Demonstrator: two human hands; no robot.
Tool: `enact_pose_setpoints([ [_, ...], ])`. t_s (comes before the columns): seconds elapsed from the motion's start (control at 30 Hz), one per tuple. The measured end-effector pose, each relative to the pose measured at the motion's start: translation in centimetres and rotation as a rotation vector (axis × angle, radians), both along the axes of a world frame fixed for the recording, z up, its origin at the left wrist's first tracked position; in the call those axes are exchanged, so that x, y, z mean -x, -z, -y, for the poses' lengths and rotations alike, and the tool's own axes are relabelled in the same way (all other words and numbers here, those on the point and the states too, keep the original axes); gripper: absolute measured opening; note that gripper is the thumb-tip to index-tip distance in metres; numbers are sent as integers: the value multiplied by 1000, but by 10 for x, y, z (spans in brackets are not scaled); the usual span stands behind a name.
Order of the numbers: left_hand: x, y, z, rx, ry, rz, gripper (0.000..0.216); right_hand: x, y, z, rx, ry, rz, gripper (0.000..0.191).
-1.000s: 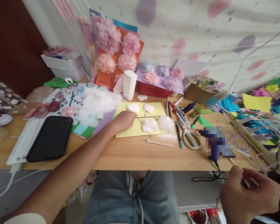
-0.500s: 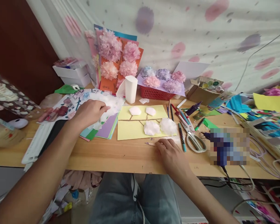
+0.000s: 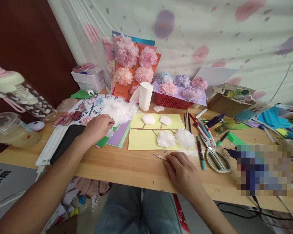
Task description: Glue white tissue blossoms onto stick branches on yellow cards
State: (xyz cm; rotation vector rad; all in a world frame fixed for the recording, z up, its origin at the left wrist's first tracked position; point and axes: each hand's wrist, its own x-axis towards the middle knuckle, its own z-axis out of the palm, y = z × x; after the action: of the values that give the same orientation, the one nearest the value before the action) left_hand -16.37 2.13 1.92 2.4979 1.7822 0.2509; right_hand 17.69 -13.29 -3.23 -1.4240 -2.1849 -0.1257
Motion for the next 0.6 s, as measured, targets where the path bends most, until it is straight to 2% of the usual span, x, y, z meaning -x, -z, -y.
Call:
enact_pose_setpoints([
  [0.2,6,-5,-4,-57,-15,51,37,0,4,3,-13,-9,-43,9],
  [0.4,-4,7,1,31,16,-44,37,1,5,2,23,13,-73,10],
  [0.6,-2,5,-2,-97,-18,102,41,3,3,1,30,25,-79,13],
])
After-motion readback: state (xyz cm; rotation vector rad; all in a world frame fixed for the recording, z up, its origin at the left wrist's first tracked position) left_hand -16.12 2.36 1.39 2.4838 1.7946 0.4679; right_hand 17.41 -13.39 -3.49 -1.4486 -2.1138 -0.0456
